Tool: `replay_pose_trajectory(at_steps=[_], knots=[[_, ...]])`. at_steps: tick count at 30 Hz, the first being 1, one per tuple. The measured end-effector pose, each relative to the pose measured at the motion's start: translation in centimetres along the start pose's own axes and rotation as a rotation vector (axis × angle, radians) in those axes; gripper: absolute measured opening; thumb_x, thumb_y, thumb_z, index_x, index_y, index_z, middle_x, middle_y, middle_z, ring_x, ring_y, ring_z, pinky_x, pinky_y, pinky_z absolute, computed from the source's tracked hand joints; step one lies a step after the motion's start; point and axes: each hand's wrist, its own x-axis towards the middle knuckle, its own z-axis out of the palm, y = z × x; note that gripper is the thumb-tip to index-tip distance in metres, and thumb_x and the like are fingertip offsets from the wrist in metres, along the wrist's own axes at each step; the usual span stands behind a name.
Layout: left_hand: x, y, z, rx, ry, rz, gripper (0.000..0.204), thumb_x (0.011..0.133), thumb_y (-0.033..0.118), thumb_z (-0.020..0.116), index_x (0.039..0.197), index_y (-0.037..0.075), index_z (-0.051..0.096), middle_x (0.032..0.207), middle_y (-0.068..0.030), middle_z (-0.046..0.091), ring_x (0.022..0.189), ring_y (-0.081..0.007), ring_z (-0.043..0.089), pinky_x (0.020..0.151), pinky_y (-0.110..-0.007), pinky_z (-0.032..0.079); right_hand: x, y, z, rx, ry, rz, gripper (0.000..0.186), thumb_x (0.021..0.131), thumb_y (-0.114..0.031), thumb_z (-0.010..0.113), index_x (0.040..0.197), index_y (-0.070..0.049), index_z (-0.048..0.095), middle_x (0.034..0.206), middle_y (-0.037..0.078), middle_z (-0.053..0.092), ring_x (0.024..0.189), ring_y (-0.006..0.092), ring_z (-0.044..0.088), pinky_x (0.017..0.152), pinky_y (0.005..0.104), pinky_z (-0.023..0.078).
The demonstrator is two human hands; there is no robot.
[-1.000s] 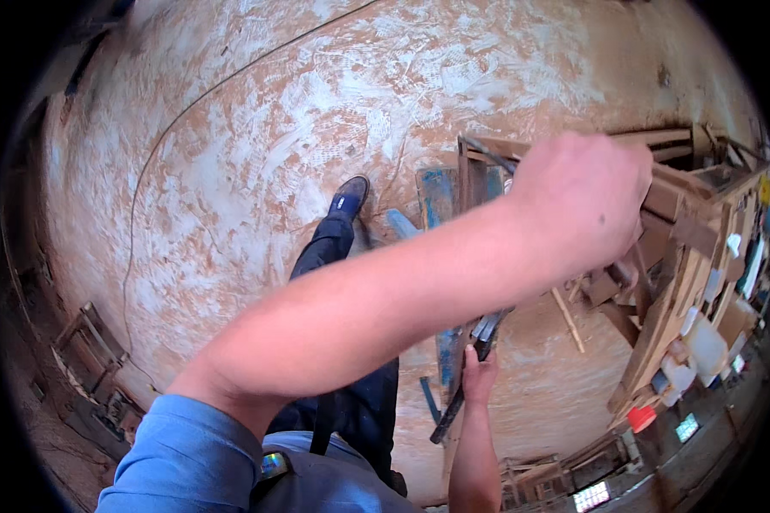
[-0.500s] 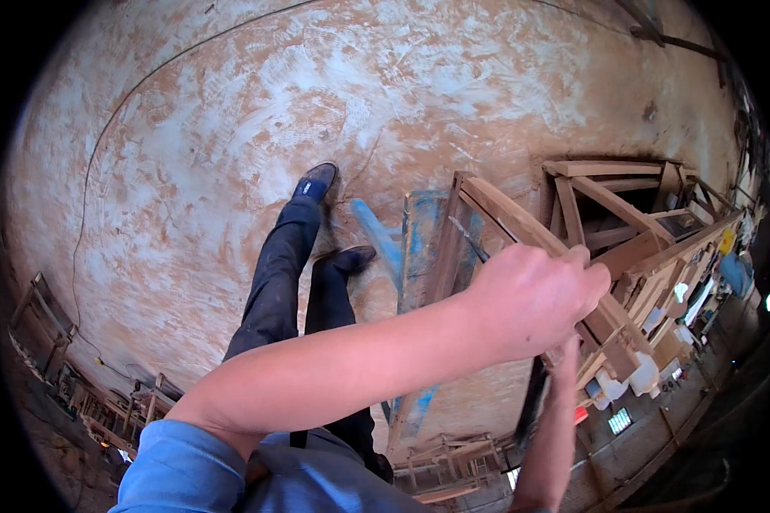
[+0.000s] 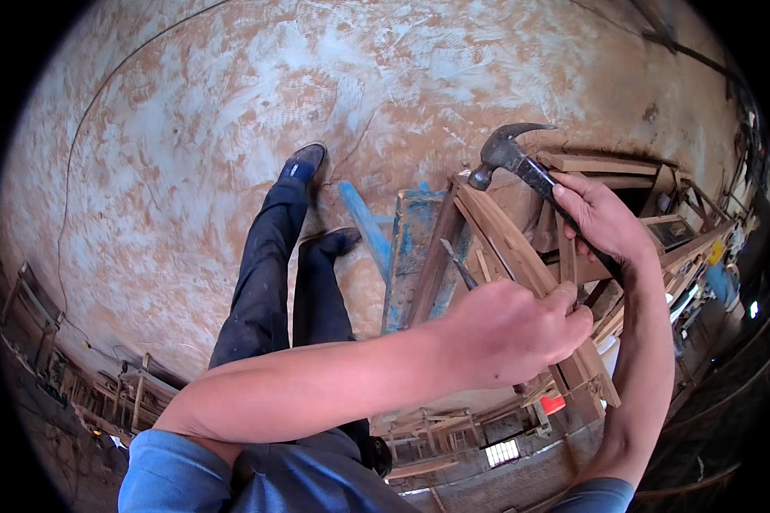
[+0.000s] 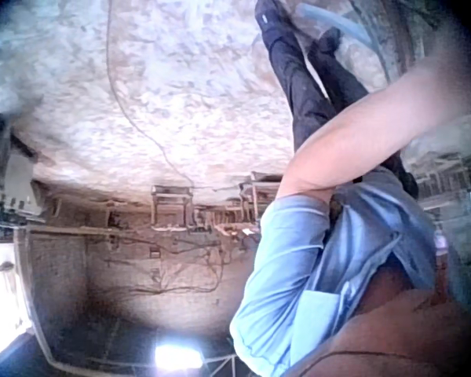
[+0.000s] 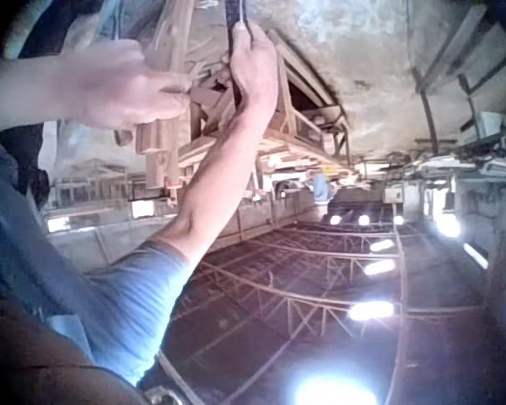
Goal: The person secures a wooden plank with a G-clamp and uses a power saw to cut it. They then move to a workbench and use a hammer and chisel to shape the cut piece, repeating the process on several planks.
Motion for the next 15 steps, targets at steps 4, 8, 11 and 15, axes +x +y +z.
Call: replay_pose_trajectory(at_steps=[4,8,11,15], knots=[[-0.1,-0.3,0.0,-0.042,-0.009,-0.01,0.012,0.082,0.013,0.061,0.085,0.002,0.056,0.081,-0.0183,0.06,0.053,-0.0275,0.067,0.043,-0.04,0.052,0.1,-1.6,-1.1,-0.027,0.04,0.022,0.041,0.104,-0.035,0.048,0.137,-0.013,0.056,0.062,-0.001,0.051,0.043,0.0086,0.048,0.04,0.0249,0.042],[-0.3,-0.4,0.2,-0.001,-0.009,0.017,0.012,0.084,0.015,0.062,0.089,0.007,0.056,0.099,-0.0146,0.063,0.049,-0.0223,0.063,0.036,-0.033,0.046,0.1,-2.5,-1.3,-0.105,-0.003,0.044,0.04,0.104,-0.037,0.048,0.131,-0.01,0.059,0.063,-0.001,0.051,0.043,0.0083,0.048,0.039,0.0247,0.041],[-0.5,-0.3,0.3,0.006,-0.007,0.023,0.012,0.083,0.014,0.062,0.091,0.006,0.057,0.096,-0.0139,0.061,0.048,-0.0224,0.063,0.036,-0.034,0.045,0.1,-3.1,-1.5,-0.109,-0.015,0.033,0.038,0.104,-0.036,0.048,0.128,-0.009,0.06,0.062,-0.001,0.051,0.044,0.008,0.048,0.039,0.0251,0.041],[-0.9,-0.5,0.5,-0.034,-0.028,0.02,0.015,0.083,0.014,0.062,0.095,0.006,0.059,0.1,-0.0144,0.062,0.048,-0.0227,0.063,0.036,-0.033,0.046,-0.1,-3.1,-1.1,-0.107,-0.021,0.042,0.037,0.104,-0.035,0.048,0.126,-0.009,0.061,0.061,-0.001,0.05,0.044,0.0082,0.048,0.04,0.0254,0.042]])
